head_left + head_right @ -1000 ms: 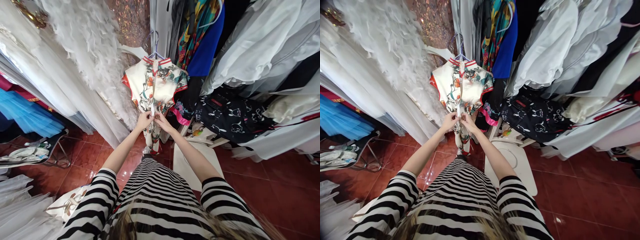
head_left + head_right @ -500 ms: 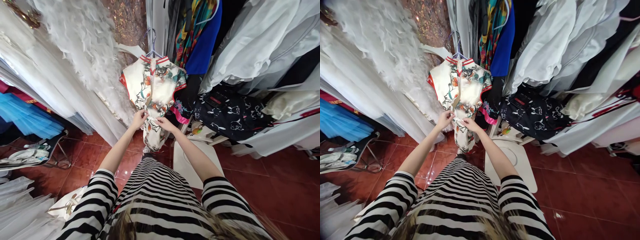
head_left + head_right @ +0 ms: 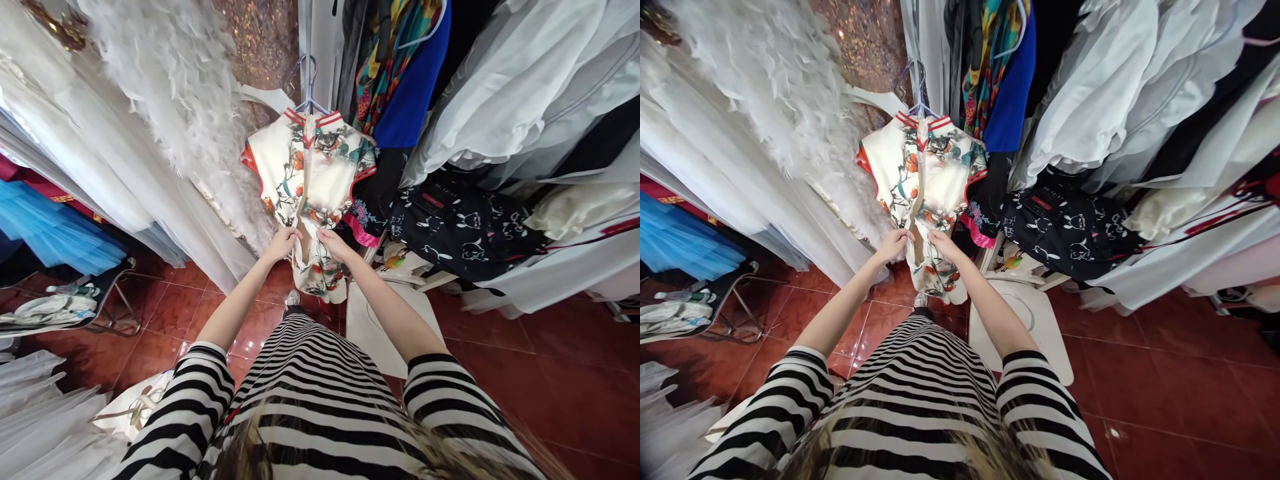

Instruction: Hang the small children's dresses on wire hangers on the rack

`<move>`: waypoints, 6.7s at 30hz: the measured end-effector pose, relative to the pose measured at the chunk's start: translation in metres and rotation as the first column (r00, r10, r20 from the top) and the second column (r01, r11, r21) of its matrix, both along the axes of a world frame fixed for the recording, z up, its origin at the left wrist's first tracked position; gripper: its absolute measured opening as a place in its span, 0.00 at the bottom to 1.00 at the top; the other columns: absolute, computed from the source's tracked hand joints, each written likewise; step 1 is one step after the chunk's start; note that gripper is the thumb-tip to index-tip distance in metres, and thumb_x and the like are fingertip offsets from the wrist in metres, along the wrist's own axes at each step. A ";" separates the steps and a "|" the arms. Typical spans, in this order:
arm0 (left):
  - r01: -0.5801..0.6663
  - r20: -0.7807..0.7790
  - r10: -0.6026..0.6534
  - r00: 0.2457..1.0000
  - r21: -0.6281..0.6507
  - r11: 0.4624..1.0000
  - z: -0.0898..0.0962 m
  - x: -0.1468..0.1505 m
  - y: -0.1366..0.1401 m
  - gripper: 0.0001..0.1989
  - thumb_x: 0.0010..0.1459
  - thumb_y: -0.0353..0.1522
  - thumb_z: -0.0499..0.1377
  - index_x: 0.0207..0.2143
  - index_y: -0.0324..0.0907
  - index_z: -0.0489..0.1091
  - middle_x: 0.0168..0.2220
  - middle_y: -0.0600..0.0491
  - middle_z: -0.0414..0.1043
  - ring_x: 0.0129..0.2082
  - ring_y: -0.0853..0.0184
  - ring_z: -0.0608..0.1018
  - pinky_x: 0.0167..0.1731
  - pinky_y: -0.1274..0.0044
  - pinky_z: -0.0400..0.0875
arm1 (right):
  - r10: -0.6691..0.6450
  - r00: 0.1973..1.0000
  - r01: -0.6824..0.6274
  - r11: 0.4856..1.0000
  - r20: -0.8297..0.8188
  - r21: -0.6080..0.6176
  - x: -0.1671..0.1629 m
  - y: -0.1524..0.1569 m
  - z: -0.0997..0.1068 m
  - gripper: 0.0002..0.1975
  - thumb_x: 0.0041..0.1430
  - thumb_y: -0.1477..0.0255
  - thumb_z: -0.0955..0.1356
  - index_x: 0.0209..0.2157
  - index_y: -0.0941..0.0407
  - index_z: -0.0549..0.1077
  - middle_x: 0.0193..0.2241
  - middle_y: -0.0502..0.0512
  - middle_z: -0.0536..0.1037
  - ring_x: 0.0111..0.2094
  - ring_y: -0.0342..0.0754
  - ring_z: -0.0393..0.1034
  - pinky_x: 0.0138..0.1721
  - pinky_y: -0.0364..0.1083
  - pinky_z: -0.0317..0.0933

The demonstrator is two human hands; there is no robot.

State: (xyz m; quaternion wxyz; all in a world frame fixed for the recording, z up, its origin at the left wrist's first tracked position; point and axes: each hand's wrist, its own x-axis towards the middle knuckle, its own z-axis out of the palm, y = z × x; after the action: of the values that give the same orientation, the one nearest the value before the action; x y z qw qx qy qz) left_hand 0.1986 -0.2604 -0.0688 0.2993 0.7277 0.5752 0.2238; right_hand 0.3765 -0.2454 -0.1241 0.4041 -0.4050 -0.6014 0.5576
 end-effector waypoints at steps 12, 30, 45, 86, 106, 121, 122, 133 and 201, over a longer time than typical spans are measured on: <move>0.286 -0.269 -0.255 0.929 0.081 0.955 0.010 0.009 -0.010 0.13 0.60 0.37 0.60 0.24 0.43 0.68 0.33 0.51 0.66 0.40 0.59 0.75 0.43 0.70 0.70 | -0.235 0.968 0.221 0.965 0.092 0.139 -0.015 0.009 0.023 0.16 0.57 0.56 0.66 0.24 0.51 0.61 0.21 0.46 0.64 0.26 0.46 0.61 0.30 0.45 0.58; 0.209 -0.385 -0.023 0.923 0.449 0.869 -0.002 0.003 -0.016 0.03 0.62 0.36 0.60 0.37 0.47 0.72 0.44 0.45 0.71 0.48 0.55 0.72 0.47 0.67 0.66 | -0.019 0.971 -0.040 0.970 0.238 0.242 0.000 -0.019 0.022 0.18 0.49 0.68 0.71 0.44 0.55 0.73 0.41 0.55 0.80 0.44 0.57 0.72 0.48 0.54 0.65; 0.168 -0.112 -0.151 0.982 0.166 0.972 -0.014 0.033 -0.025 0.06 0.61 0.28 0.54 0.31 0.43 0.68 0.30 0.55 0.72 0.31 0.68 0.75 0.33 0.78 0.68 | -0.051 0.967 -0.003 0.978 0.251 0.210 0.016 -0.029 0.006 0.17 0.49 0.66 0.69 0.42 0.54 0.67 0.38 0.56 0.77 0.43 0.55 0.72 0.48 0.54 0.66; 0.160 -0.013 -0.159 0.987 0.082 0.984 -0.031 0.048 0.035 0.07 0.58 0.26 0.53 0.28 0.44 0.65 0.29 0.54 0.69 0.32 0.66 0.74 0.36 0.75 0.69 | -0.102 0.848 0.072 0.994 0.519 0.077 0.022 0.000 0.018 0.19 0.56 0.70 0.65 0.15 0.52 0.56 0.14 0.47 0.63 0.20 0.44 0.58 0.26 0.45 0.50; 0.295 -0.150 -0.275 0.950 0.137 0.945 0.018 -0.021 0.096 0.07 0.62 0.30 0.51 0.30 0.45 0.64 0.31 0.54 0.69 0.32 0.65 0.74 0.36 0.75 0.69 | -0.250 0.858 0.154 0.959 0.449 0.239 -0.038 0.054 0.033 0.07 0.52 0.72 0.67 0.25 0.51 0.62 0.23 0.48 0.71 0.26 0.46 0.67 0.31 0.44 0.61; 0.053 -0.076 -0.037 0.996 0.223 0.973 0.003 -0.033 0.128 0.08 0.60 0.25 0.50 0.30 0.46 0.61 0.30 0.55 0.67 0.33 0.65 0.73 0.35 0.75 0.68 | 0.029 0.892 -0.007 0.999 0.451 -0.051 -0.063 0.046 0.033 0.17 0.51 0.76 0.70 0.18 0.52 0.57 0.15 0.45 0.68 0.21 0.44 0.66 0.26 0.42 0.59; 0.037 -0.069 -0.021 0.997 0.237 0.971 0.007 -0.035 0.134 0.08 0.59 0.25 0.51 0.29 0.46 0.61 0.30 0.55 0.66 0.32 0.65 0.73 0.35 0.75 0.68 | 0.039 0.883 -0.017 0.999 0.467 -0.051 -0.063 0.042 0.032 0.17 0.51 0.76 0.70 0.18 0.52 0.57 0.15 0.45 0.68 0.21 0.44 0.66 0.26 0.42 0.59; 0.320 -0.082 -0.312 0.947 0.367 0.874 0.050 -0.038 0.140 0.07 0.64 0.29 0.49 0.31 0.46 0.60 0.31 0.55 0.66 0.31 0.66 0.73 0.34 0.76 0.68 | -0.326 0.796 0.212 0.939 0.510 0.270 -0.060 0.078 0.055 0.05 0.52 0.76 0.67 0.29 0.52 0.67 0.28 0.51 0.75 0.30 0.46 0.70 0.34 0.44 0.63; -0.022 -0.179 0.151 0.972 0.571 0.821 0.144 0.041 0.263 0.06 0.64 0.29 0.53 0.33 0.44 0.67 0.39 0.49 0.72 0.35 0.62 0.76 0.32 0.75 0.65 | -0.383 0.695 0.140 0.902 0.609 0.408 -0.034 0.178 0.119 0.07 0.61 0.75 0.60 0.41 0.55 0.63 0.32 0.59 0.77 0.31 0.53 0.72 0.32 0.46 0.60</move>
State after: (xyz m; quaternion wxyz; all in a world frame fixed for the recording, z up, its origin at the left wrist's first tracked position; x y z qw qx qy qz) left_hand 0.2394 0.0030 0.0756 -0.0043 0.7763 0.5449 0.3168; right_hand 0.3427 -0.0670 -0.0048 0.2958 -0.5882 -0.7260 0.1987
